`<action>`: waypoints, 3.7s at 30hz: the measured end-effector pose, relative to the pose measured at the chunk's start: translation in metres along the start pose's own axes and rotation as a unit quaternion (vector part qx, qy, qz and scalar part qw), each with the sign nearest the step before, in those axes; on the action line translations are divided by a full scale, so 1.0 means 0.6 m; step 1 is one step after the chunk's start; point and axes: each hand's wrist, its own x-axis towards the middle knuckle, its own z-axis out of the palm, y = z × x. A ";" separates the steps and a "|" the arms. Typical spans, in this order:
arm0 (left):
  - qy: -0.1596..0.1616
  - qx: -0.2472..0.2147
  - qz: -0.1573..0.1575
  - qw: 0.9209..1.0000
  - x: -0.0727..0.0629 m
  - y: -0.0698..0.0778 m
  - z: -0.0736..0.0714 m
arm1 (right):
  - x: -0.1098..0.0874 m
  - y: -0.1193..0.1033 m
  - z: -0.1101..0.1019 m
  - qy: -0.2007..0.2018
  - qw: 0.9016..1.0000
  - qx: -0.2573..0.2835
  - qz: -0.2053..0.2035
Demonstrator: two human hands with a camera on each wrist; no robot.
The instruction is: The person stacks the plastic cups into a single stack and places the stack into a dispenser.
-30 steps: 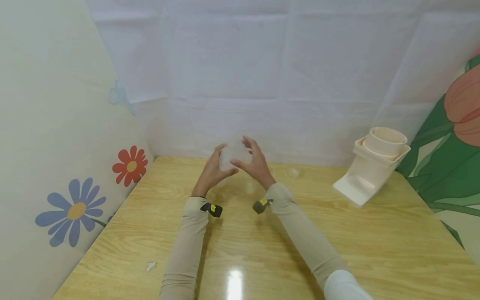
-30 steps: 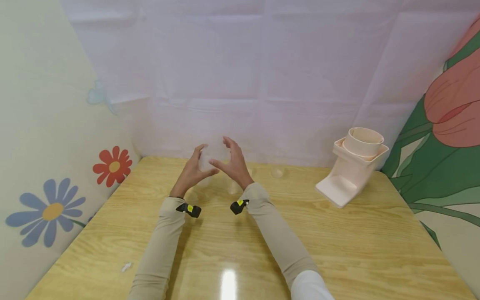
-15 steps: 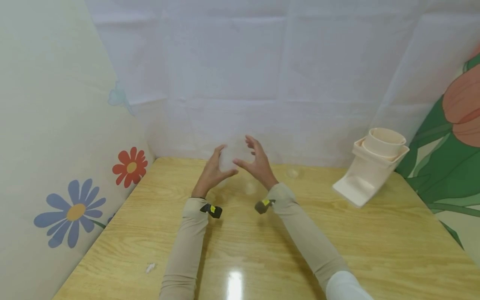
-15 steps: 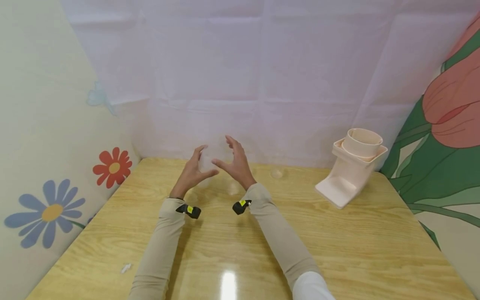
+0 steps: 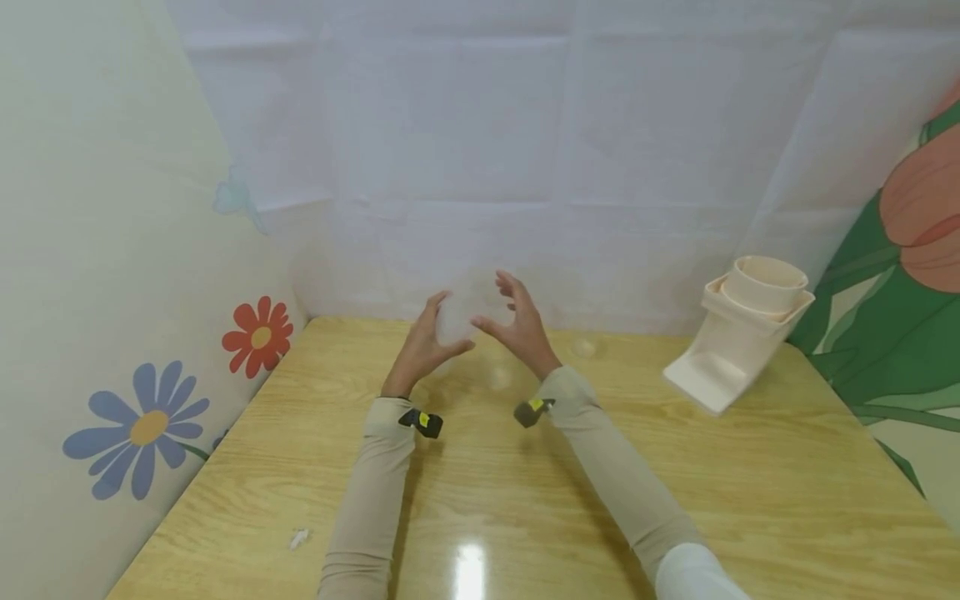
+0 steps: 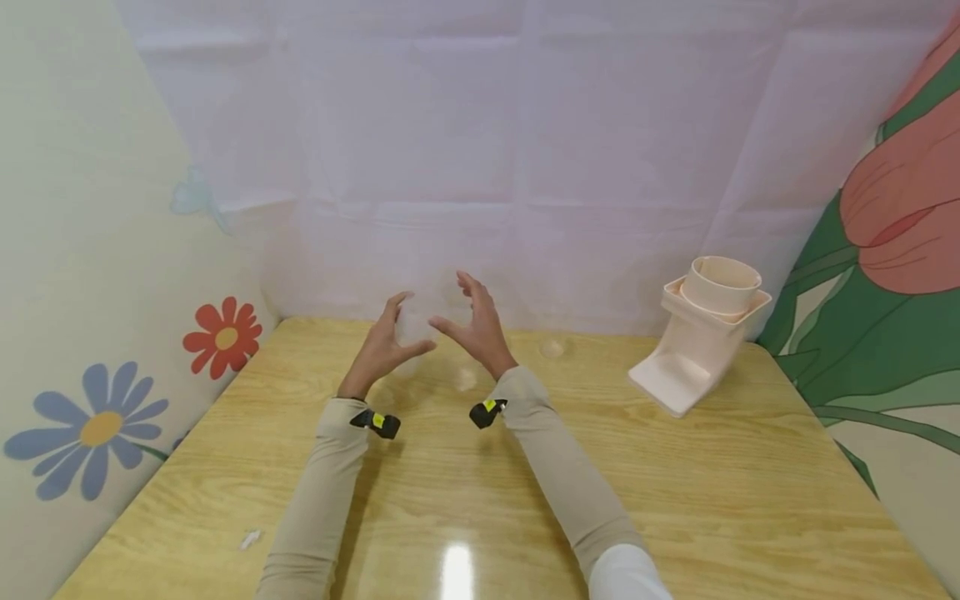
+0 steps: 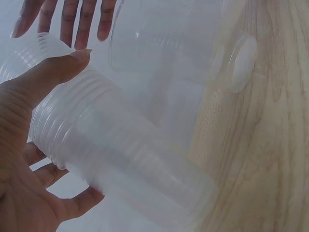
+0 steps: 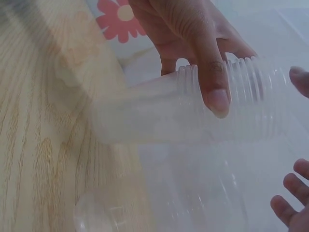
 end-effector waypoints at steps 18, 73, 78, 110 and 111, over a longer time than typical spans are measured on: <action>-0.004 0.004 -0.008 1.000 -0.002 0.003 0.001 | -0.003 0.023 -0.014 0.009 1.000 0.010 -0.016; -0.002 0.002 -0.003 1.000 -0.004 0.001 0.005 | -0.014 0.040 -0.059 0.026 1.000 -0.013 -0.006; -0.002 0.007 0.002 1.000 -0.002 0.004 0.004 | -0.012 0.043 -0.065 0.029 0.999 -0.021 0.002; -0.014 0.012 -0.018 1.000 -0.001 0.006 0.004 | -0.014 0.050 -0.101 0.050 0.998 -0.022 0.013; -0.013 0.014 -0.017 1.000 -0.001 0.006 0.005 | -0.014 0.050 -0.101 0.051 0.998 -0.023 0.013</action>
